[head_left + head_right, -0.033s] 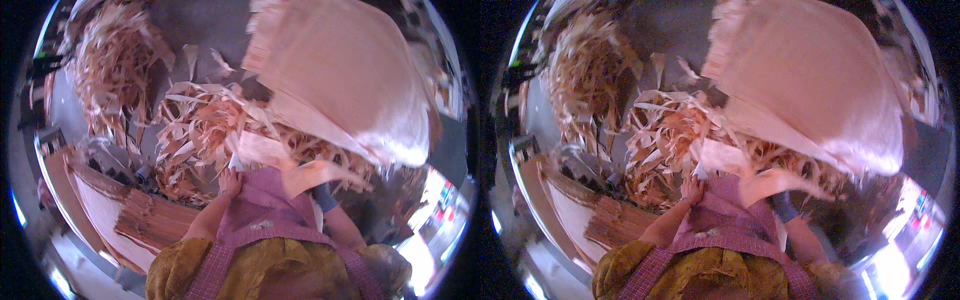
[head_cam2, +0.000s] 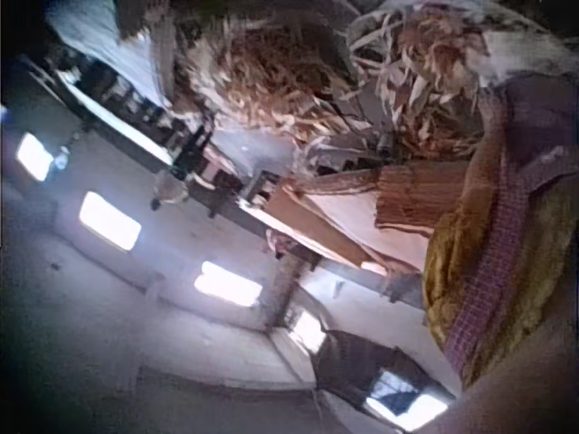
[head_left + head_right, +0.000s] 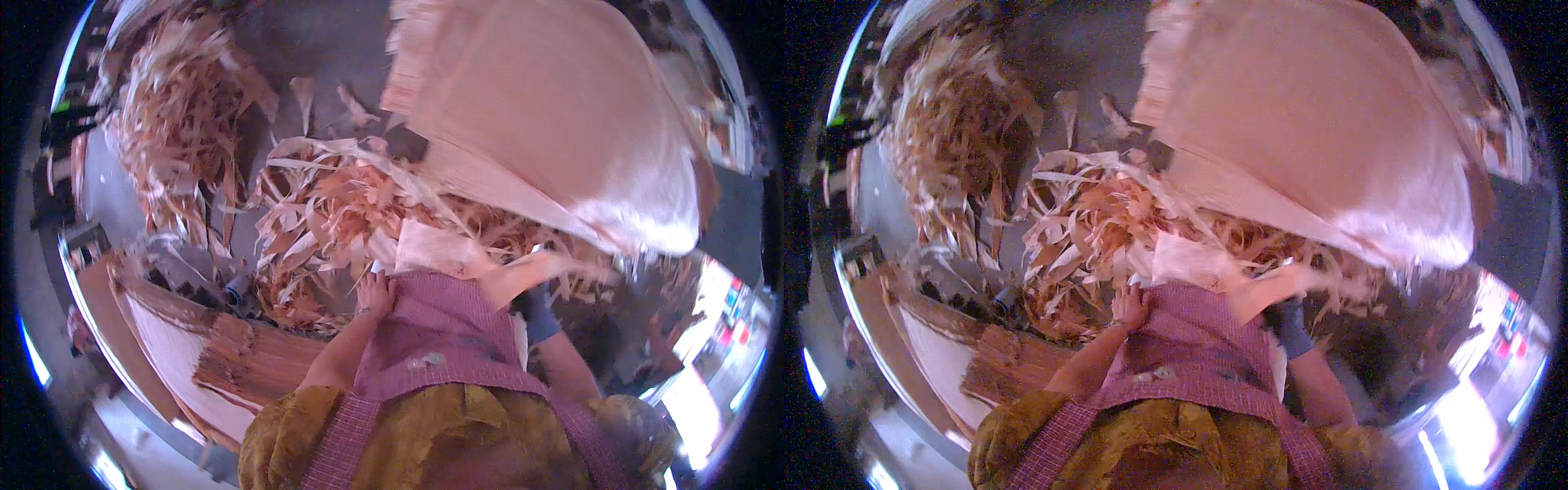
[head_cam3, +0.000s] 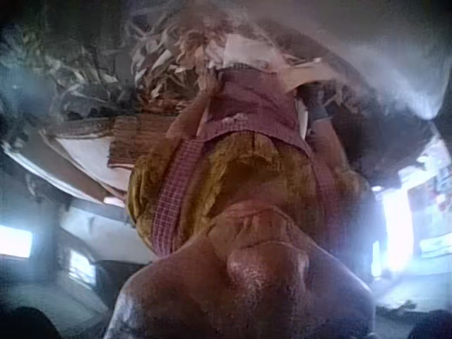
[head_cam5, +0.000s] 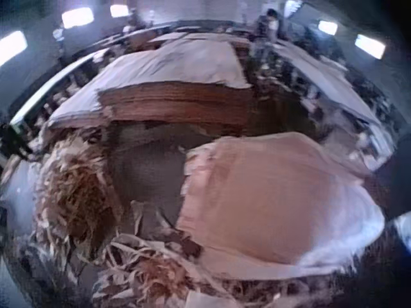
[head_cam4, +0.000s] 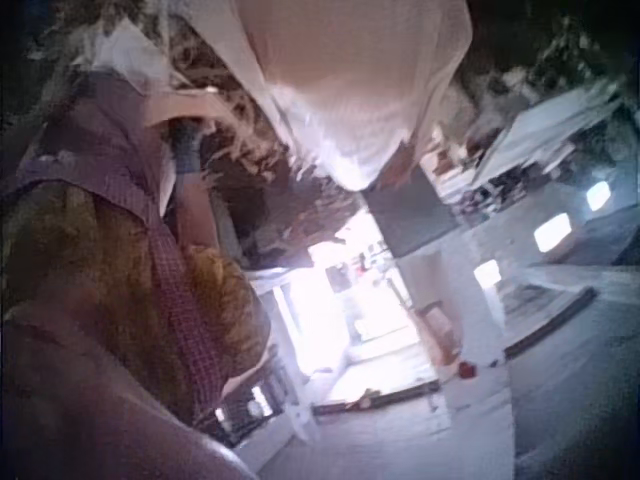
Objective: The person trims pieces of thin wood veneer using a utility knife, peels away waste strips, and moves large sheets of veneer onto a stack.
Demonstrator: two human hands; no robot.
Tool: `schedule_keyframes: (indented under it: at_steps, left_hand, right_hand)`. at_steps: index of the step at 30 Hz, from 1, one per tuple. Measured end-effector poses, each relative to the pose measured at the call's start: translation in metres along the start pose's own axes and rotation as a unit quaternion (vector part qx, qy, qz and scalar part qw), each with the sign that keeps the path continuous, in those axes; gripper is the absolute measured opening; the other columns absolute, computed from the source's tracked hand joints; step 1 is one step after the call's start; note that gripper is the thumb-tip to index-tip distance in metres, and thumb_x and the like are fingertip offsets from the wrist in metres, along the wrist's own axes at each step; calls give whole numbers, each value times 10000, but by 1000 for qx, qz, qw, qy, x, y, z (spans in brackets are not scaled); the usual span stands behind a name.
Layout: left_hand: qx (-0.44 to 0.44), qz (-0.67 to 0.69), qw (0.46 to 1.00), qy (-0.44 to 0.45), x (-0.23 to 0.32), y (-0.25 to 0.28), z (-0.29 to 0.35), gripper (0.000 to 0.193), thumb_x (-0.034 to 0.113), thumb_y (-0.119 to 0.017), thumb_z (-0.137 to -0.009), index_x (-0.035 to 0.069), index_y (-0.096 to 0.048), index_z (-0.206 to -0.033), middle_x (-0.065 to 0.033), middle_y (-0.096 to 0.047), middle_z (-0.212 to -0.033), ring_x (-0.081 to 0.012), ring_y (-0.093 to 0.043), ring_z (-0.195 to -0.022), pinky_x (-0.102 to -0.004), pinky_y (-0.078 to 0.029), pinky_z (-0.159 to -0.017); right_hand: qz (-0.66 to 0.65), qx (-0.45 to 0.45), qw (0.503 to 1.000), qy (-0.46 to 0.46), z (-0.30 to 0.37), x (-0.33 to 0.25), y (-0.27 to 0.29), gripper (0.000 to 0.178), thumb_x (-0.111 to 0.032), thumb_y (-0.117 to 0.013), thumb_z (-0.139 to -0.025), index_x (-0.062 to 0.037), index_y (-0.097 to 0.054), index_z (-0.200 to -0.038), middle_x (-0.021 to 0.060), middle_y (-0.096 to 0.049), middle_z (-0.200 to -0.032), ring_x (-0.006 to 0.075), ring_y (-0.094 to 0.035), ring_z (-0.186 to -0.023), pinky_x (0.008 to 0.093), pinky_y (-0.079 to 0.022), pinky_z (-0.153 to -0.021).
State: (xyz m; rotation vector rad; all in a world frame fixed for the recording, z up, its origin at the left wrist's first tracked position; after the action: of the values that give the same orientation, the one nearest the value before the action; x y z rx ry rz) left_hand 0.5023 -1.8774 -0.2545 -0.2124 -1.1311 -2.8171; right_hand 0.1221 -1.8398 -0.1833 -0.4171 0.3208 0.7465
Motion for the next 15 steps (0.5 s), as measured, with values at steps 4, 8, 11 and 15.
schedule_keyframes:
  at_steps: [4, 8, 11, 15]
  left_hand:
    - [-36, 108, 993, 21, 19, 1, 26, 417, 374, -469, -954, 65, -551, -1221, -227, -579, -1161, -387, -575, -1072, -453, -467, -930]
    - [-59, -145, 980, -123, -31, -60, 10, 345, 312, -498, -939, 84, -557, -1192, -228, -567, -1188, -387, -569, -1107, -461, -480, -905]
    - [-63, -28, 998, 6, 40, -29, 46, 357, 300, -560, -886, 98, -553, -1180, -174, -568, -1112, -314, -586, -983, -429, -505, -774]
    - [-68, -220, 944, -237, 142, -28, 53, 374, 243, -553, -880, 88, -516, -1218, -160, -560, -1114, -338, -591, -969, -425, -516, -746]
  right_hand:
    - [-48, 213, 971, 96, 87, 3, 214, 268, -313, -621, -934, -155, -608, -1150, 29, -667, -968, 152, -636, -804, 279, -504, -625]
    - [-269, 333, 885, 185, 162, 77, 373, 359, -359, -637, -927, -147, -581, -1211, 26, -657, -1022, 143, -634, -852, 266, -481, -630]
    - [-324, 353, 863, 163, 194, 128, 474, 398, -357, -656, -916, -158, -556, -1246, 31, -648, -1045, 147, -630, -844, 269, -475, -623]
    - [-343, 404, 828, 183, 230, 142, 526, 363, -284, -710, -881, -144, -584, -1191, 40, -663, -908, 152, -613, -685, 275, -402, -494]
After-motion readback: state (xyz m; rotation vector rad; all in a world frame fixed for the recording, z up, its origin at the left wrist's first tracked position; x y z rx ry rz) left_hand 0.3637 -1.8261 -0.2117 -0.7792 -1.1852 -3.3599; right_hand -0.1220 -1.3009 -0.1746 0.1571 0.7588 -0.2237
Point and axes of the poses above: each hand's wrist, its own z-axis away from the middle knuckle, its own y-axis out of the back of the hand, x = y × z, the point moved 2 cm from there along -z, towards the middle knuckle
